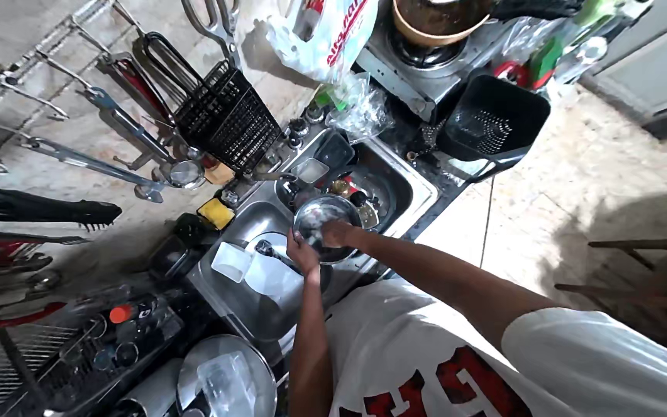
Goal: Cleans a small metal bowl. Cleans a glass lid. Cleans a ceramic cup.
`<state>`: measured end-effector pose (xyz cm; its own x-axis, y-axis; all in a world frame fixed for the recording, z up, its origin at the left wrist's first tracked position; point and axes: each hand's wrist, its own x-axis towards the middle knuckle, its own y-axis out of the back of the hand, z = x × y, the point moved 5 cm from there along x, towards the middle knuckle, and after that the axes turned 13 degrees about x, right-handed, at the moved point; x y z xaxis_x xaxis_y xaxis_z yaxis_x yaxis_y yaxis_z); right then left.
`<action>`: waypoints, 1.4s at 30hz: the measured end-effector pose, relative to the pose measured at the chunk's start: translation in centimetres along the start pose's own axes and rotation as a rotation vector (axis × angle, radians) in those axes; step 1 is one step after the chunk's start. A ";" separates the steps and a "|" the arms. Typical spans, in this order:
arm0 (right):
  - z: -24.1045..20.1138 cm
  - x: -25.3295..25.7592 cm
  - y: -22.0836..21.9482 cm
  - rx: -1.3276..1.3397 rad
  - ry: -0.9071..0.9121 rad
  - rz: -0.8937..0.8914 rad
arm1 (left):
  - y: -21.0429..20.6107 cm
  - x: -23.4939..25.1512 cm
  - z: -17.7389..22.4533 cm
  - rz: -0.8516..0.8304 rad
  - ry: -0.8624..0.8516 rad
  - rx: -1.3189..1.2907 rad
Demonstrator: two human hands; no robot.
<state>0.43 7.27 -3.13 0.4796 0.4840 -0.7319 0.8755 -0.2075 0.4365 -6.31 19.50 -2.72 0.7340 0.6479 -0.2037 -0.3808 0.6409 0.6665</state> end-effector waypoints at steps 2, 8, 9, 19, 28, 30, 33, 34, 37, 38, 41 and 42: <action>1.8 -1.3 0.2 -0.046 -0.117 0.050 | 0.1 -0.1 0.2 0.008 0.001 0.028; -1.5 -6.7 -1.2 -0.046 -0.135 -0.231 | -0.2 -0.2 0.3 0.042 0.020 0.003; -2.0 -6.3 -1.4 0.040 -0.064 -0.235 | -0.2 -0.1 0.3 0.043 0.022 0.005; 2.4 -6.0 3.8 -0.548 0.038 -0.111 | 0.2 -0.4 0.9 -0.016 -0.007 0.045; 0.8 -7.0 -2.3 -0.265 0.185 -0.181 | 0.0 -0.4 0.2 -0.018 -0.001 0.024; 1.0 -5.5 -4.6 -0.084 0.366 -0.182 | 0.1 -0.7 0.2 -0.027 0.009 0.030; 1.1 -6.4 -2.4 -0.263 0.145 -0.226 | 0.4 -0.4 0.2 -0.024 0.007 0.020; 1.0 -7.0 -0.5 -0.359 0.040 -0.227 | 0.6 -0.2 0.2 -0.023 -0.003 0.014; 1.6 -5.8 4.9 -0.617 0.104 -0.018 | 0.5 -0.2 0.6 -0.045 -0.024 0.026; 1.7 -5.0 5.7 -0.703 0.198 0.072 | 0.4 -0.4 0.7 -0.050 -0.026 0.027; 2.1 -5.0 3.9 -0.707 0.056 -0.038 | 0.4 0.0 0.6 -0.051 -0.016 0.004; 2.4 -5.7 2.2 -0.609 -0.007 -0.143 | 0.3 0.0 0.4 -0.044 -0.012 -0.014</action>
<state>-0.22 2.04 0.76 0.3620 0.4656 -0.8076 0.7413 0.3814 0.5522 -6.19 19.47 -2.25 0.7565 0.6144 -0.2241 -0.3560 0.6744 0.6469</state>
